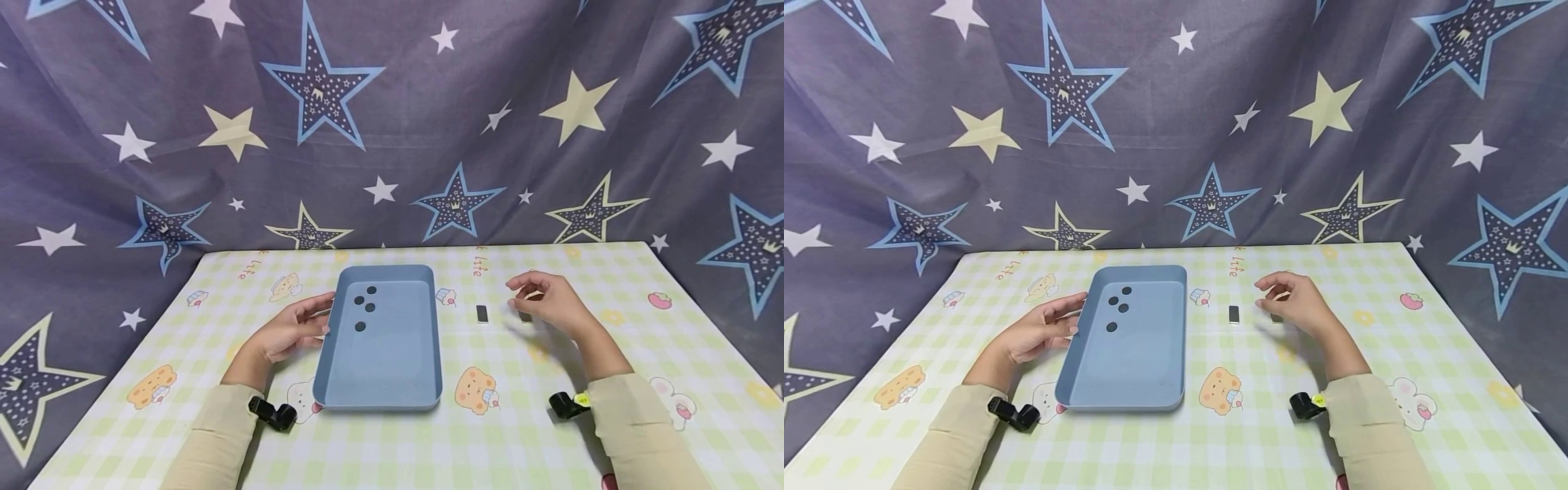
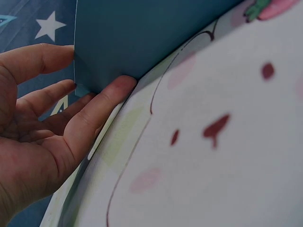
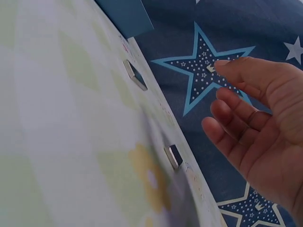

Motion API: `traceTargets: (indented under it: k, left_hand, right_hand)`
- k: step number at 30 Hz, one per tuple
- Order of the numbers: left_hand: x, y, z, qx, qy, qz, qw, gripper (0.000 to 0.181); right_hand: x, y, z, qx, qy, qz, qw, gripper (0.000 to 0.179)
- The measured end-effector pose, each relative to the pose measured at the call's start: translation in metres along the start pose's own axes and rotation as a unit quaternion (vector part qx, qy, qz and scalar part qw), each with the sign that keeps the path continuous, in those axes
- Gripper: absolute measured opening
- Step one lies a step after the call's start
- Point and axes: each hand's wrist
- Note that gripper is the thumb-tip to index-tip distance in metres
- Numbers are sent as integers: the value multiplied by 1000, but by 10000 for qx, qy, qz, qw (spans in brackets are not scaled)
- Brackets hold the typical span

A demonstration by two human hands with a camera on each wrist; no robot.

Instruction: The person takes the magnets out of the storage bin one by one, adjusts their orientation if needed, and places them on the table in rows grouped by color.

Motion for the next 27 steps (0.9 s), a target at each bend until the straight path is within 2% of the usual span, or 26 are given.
traceTargets:
  k: [11, 17, 27]
  left_hand:
    - [-2, 2, -1, -8, -8, -34, 10000, 76]
    - [-2, 2, -1, 4, -3, 11, 10000, 75]
    - [-4, 3, -1, 21, 55, 63, 10000, 75]
  right_hand:
    - [-7, -14, 2, 450, 276, -81, 9986, 23]
    - [-13, -23, 3, 576, 339, -25, 9978, 23]
    - [-22, -34, 6, 791, 440, -257, 9956, 20]
Point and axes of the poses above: each hand's wrist, its own z-axis towards the middle knuckle, its own x-axis out of the back of the hand, y = z × x, and after that the axes turned 15 degrees about -y, right-handed
